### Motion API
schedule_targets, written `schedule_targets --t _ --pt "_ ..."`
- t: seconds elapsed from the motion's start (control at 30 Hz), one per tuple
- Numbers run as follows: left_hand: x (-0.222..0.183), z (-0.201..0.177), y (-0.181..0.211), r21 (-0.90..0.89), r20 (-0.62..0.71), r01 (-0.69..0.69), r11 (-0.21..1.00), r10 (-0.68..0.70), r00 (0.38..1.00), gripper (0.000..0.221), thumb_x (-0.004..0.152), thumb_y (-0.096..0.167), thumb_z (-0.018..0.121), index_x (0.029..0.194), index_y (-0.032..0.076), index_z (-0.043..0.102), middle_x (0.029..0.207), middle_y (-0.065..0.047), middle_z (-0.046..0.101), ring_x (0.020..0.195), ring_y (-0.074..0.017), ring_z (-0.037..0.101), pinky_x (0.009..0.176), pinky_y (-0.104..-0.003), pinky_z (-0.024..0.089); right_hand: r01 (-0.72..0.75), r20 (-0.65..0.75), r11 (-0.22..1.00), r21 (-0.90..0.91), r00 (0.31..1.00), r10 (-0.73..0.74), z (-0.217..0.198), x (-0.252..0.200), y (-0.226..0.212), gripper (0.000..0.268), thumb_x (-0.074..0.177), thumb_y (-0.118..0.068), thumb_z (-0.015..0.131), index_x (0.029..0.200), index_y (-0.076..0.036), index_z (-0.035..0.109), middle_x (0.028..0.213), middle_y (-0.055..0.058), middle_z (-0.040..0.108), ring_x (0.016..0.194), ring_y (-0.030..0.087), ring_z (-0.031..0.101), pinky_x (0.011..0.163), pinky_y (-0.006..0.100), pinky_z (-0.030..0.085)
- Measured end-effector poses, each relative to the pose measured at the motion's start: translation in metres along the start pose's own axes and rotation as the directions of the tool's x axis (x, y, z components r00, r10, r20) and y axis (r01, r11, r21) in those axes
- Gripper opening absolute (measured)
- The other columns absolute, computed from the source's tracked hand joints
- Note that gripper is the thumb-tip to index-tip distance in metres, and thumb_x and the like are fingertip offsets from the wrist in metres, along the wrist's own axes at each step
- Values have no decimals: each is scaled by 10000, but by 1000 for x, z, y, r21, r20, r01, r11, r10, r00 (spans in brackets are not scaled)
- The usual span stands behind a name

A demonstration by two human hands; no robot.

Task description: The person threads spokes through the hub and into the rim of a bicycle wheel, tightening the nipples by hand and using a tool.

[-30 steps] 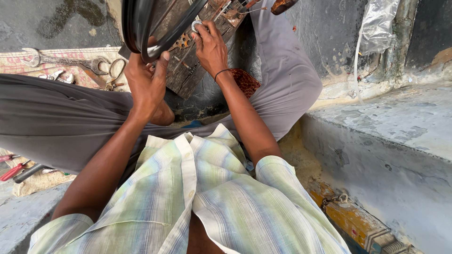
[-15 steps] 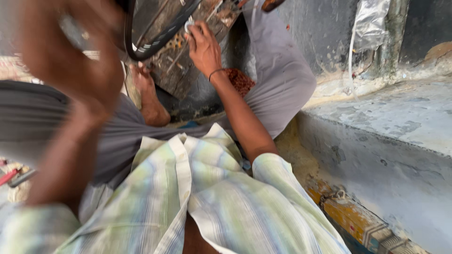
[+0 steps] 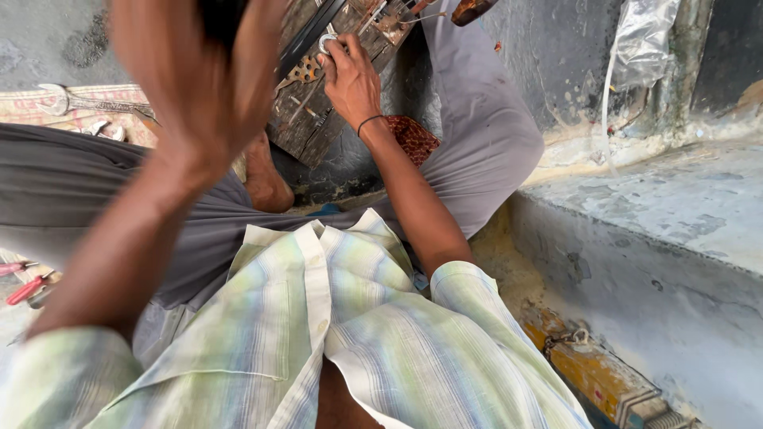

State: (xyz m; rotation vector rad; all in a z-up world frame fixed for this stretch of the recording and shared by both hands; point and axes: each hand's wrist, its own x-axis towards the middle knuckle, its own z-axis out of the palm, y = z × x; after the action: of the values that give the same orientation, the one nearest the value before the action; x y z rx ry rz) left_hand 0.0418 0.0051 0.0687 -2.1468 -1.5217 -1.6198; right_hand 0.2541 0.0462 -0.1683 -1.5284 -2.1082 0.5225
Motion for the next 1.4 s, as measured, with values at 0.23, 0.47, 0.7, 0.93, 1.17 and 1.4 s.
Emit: schedule_targets --t 0.23,0.47,0.7,0.93,1.17,1.4 --pt "-100 17 14 -267 342 679 685 -591 731 292 1060 137 674 1220 -85 573 1015 -113 678 918 -146 664 693 -267 547 50 -47 999 18 998 -49 13 -5 14 219 1049 -257 608 1182 -88 650 1263 86 569 1118 342 636 892 452 582" --pt "-85 -11 7 -69 339 544 837 -493 802 254 1144 225 690 1174 -27 683 997 -112 706 929 -150 724 778 -291 595 10 -13 1000 20 1000 -10 11 -5 11 217 1051 -256 602 1181 -97 671 1272 57 590 1138 319 645 933 465 579" --pt "-47 -45 28 -500 4 245 831 -280 960 406 1209 342 600 1312 -50 575 1173 -146 665 1031 -203 684 836 -323 590 -115 74 976 183 992 103 -37 -12 -42 254 1012 -263 645 1170 -67 675 1234 94 629 954 256 710 848 414 602" --pt "-70 -40 28 -383 152 498 778 -479 864 461 1231 373 483 1195 -43 680 1001 -121 667 877 -170 599 793 -286 483 483 -303 791 376 871 -388 -150 0 -147 342 1013 -189 769 1283 -51 609 1322 104 620 1223 303 653 1019 415 579" --pt "-15 -46 30 -483 125 456 747 -457 881 513 1209 450 451 1101 7 685 932 -45 678 845 -103 635 802 -240 516 518 -322 658 547 856 -405 -182 48 -171 295 994 -183 769 1269 -115 686 1279 39 706 1195 193 683 1031 356 552" --pt "29 -53 -4 -624 699 781 22 -431 570 250 1184 224 540 1202 12 671 1033 -70 721 889 -134 702 790 -279 584 491 28 634 598 777 -629 -195 69 -151 486 945 -294 709 1366 -56 656 1336 131 653 1240 313 609 1105 444 465"
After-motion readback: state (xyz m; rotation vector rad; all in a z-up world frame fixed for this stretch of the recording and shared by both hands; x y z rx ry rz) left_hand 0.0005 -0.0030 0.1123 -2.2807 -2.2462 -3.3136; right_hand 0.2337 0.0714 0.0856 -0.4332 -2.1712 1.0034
